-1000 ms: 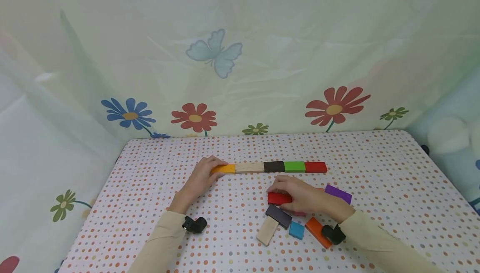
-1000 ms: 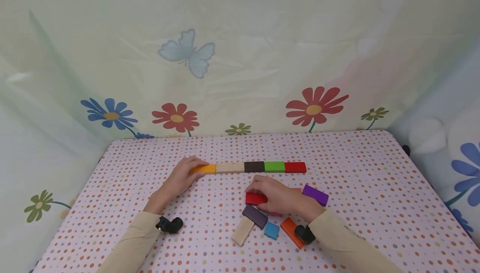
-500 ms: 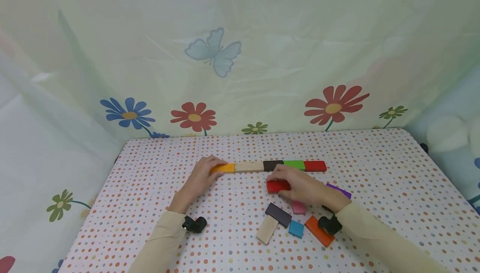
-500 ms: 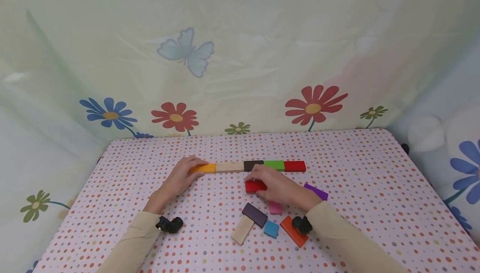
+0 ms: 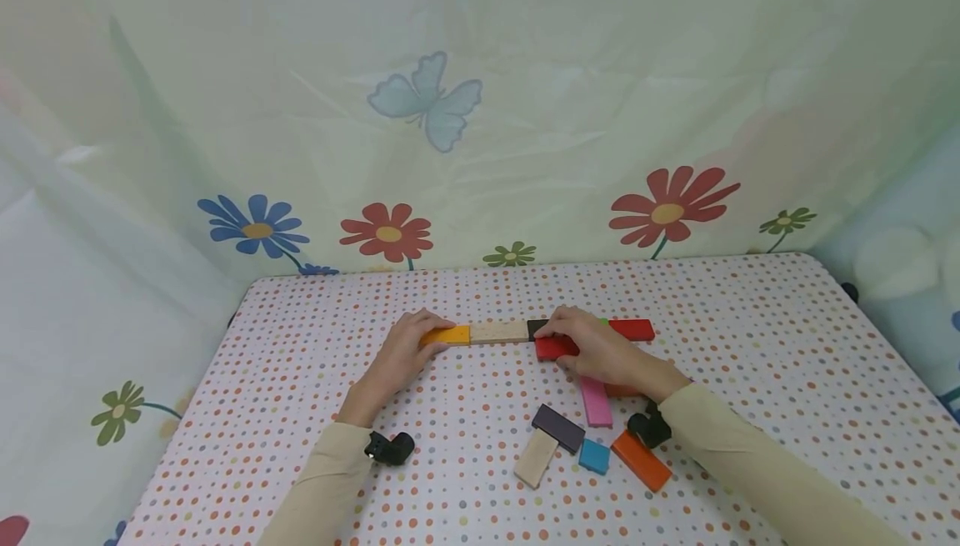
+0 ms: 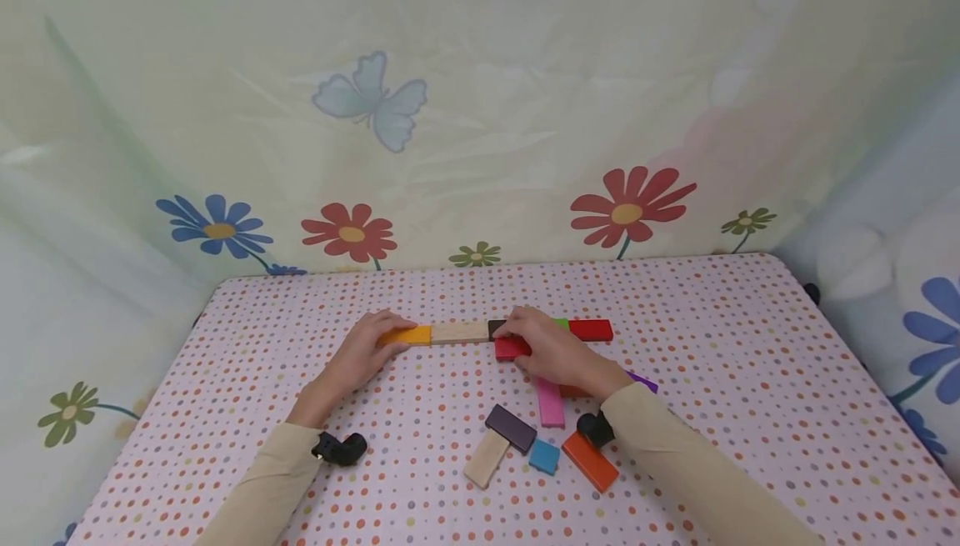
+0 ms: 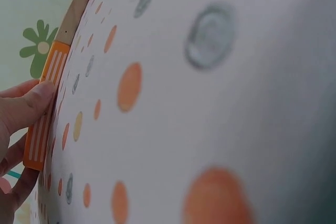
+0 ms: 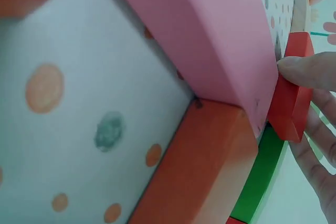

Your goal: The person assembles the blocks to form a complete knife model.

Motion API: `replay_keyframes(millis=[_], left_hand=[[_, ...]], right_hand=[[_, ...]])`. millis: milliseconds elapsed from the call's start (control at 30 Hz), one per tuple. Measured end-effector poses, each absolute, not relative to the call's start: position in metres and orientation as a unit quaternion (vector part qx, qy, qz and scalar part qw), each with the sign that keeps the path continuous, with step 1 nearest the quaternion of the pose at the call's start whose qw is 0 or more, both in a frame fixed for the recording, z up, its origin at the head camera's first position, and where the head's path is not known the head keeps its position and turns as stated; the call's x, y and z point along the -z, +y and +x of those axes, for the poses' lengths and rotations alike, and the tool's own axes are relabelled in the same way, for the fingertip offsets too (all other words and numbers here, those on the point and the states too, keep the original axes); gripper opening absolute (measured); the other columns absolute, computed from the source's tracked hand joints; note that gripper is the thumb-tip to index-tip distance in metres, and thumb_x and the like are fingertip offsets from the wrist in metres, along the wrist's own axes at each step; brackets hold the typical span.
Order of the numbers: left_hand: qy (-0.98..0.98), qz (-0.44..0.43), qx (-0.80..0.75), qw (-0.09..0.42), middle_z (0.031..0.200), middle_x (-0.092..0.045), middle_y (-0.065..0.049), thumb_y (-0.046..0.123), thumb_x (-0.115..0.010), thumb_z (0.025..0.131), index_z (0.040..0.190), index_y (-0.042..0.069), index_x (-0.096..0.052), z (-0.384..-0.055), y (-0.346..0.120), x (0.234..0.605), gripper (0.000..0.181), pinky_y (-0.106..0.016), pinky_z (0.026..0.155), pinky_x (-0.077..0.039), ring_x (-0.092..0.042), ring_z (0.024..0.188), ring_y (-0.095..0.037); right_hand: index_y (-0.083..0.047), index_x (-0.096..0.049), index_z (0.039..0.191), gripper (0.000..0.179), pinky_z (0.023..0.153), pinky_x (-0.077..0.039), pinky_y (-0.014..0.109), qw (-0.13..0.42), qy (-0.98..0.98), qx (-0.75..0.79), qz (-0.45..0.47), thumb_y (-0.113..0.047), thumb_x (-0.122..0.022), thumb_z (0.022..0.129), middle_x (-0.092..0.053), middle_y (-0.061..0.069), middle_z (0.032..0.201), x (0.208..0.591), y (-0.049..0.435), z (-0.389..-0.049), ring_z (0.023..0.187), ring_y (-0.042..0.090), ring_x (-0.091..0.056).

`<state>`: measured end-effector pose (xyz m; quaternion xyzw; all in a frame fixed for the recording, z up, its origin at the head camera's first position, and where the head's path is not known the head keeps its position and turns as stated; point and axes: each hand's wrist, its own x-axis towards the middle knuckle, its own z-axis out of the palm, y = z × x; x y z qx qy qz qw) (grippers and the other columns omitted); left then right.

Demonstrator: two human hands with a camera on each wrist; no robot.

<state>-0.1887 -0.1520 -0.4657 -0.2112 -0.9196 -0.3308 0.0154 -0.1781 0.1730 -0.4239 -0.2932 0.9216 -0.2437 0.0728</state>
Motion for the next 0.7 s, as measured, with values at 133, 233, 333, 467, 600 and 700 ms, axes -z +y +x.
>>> replay_keyframes(millis=[133, 233, 333, 467, 600, 700], left_hand=[[-0.919, -0.214, 0.332, 0.015, 0.124, -0.070, -0.007, 0.010, -0.076, 0.096, 0.129, 0.009, -0.073, -0.1886, -0.1501, 0.4651, 0.033, -0.049, 0.102, -0.048, -0.059, 0.113, -0.030], [-0.918, -0.215, 0.332, 0.015, 0.124, -0.070, -0.007, 0.011, -0.076, 0.096, 0.129, 0.009, -0.073, -0.1885, -0.1491, 0.4644, 0.033, -0.049, 0.102, -0.048, -0.058, 0.113, -0.030], [-0.919, -0.212, 0.331, 0.016, 0.124, -0.070, -0.006, 0.011, -0.076, 0.096, 0.129, 0.009, -0.073, -0.1882, -0.1491, 0.4639, 0.033, -0.049, 0.102, -0.048, -0.058, 0.113, -0.029], [-0.920, -0.210, 0.331, 0.017, 0.123, -0.070, -0.006, 0.012, -0.076, 0.096, 0.129, 0.009, -0.074, -0.1880, -0.1501, 0.4641, 0.033, -0.048, 0.102, -0.048, -0.058, 0.112, -0.029], [-0.920, -0.209, 0.331, 0.019, 0.123, -0.070, -0.006, 0.012, -0.076, 0.096, 0.129, 0.010, -0.074, -0.1880, -0.1512, 0.4651, 0.033, -0.048, 0.102, -0.048, -0.059, 0.112, -0.028], [-0.920, -0.208, 0.331, 0.019, 0.123, -0.070, -0.005, 0.012, -0.076, 0.096, 0.129, 0.010, -0.074, -0.1879, -0.1519, 0.4660, 0.033, -0.048, 0.102, -0.048, -0.058, 0.112, -0.028]], right_hand=[[-0.004, -0.075, 0.121, 0.040, 0.078, -0.052, 0.030, 0.072, 0.922, 0.232, -0.302, 0.005, -0.084, 0.084, -0.060, 0.002, 0.103, 0.4230, 0.1735, -0.1781, 0.094, 0.018, -0.054], [-0.005, -0.076, 0.118, 0.037, 0.074, -0.049, 0.027, 0.069, 0.923, 0.224, -0.305, 0.006, -0.084, 0.083, -0.058, -0.001, 0.098, 0.4222, 0.1732, -0.1767, 0.091, 0.016, -0.052], [-0.004, -0.076, 0.118, 0.036, 0.073, -0.048, 0.027, 0.064, 0.925, 0.216, -0.305, 0.005, -0.084, 0.084, -0.057, -0.001, 0.097, 0.4220, 0.1724, -0.1756, 0.090, 0.016, -0.052], [-0.003, -0.076, 0.118, 0.035, 0.076, -0.052, 0.030, 0.054, 0.928, 0.206, -0.305, 0.003, -0.083, 0.084, -0.058, 0.001, 0.099, 0.4230, 0.1714, -0.1744, 0.092, 0.017, -0.054], [-0.002, -0.076, 0.117, 0.034, 0.081, -0.056, 0.034, 0.040, 0.930, 0.199, -0.306, 0.003, -0.083, 0.084, -0.060, 0.003, 0.102, 0.4255, 0.1703, -0.1741, 0.095, 0.019, -0.057], [-0.001, -0.076, 0.116, 0.033, 0.081, -0.057, 0.035, 0.030, 0.930, 0.199, -0.309, 0.003, -0.083, 0.084, -0.061, 0.004, 0.102, 0.4267, 0.1692, -0.1742, 0.097, 0.021, -0.057]])
